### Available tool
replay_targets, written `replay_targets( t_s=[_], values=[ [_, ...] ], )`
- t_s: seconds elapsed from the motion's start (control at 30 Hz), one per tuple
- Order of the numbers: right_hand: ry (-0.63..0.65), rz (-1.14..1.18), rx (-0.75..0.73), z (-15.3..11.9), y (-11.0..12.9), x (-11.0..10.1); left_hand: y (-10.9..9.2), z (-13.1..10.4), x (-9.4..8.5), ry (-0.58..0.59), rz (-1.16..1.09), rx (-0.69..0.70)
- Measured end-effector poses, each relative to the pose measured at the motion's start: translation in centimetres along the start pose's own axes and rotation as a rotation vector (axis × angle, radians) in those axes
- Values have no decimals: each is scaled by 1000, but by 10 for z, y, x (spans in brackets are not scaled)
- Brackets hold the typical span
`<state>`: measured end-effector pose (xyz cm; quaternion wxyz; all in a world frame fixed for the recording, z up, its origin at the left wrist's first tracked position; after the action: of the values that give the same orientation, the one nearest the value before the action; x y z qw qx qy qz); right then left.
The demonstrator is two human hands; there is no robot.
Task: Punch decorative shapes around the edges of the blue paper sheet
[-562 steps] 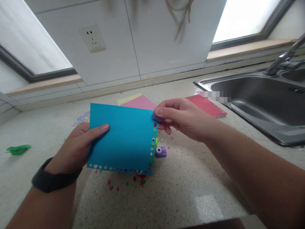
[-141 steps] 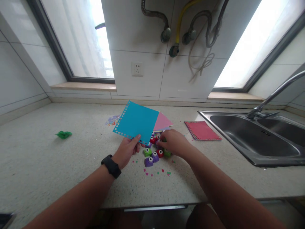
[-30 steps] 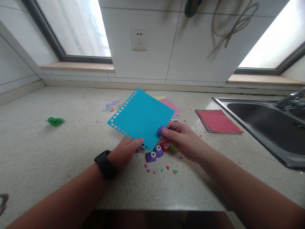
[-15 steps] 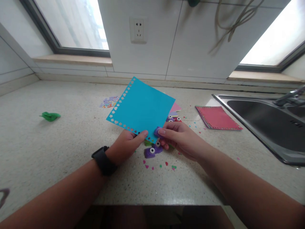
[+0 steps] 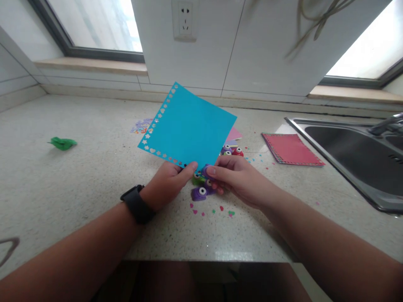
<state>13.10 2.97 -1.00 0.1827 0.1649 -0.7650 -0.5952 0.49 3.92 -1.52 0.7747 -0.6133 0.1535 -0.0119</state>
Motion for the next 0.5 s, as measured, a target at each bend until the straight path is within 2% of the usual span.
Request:
replay_targets(
  t_s=[0.5],
  values=[
    [16, -82, -7, 1, 0, 1, -9, 1, 2, 29, 108, 68]
  ],
)
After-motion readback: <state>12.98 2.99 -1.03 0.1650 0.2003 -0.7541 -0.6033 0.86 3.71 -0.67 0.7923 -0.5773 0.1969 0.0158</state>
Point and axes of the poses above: each hand's wrist, its own z-axis towards the middle knuckle, its own x-axis out of the palm, y = z × x, the point moved 10 cm from there along z, towards the middle knuckle, and after that the axes turned 5 degrees about x, right-handed, at the moved point
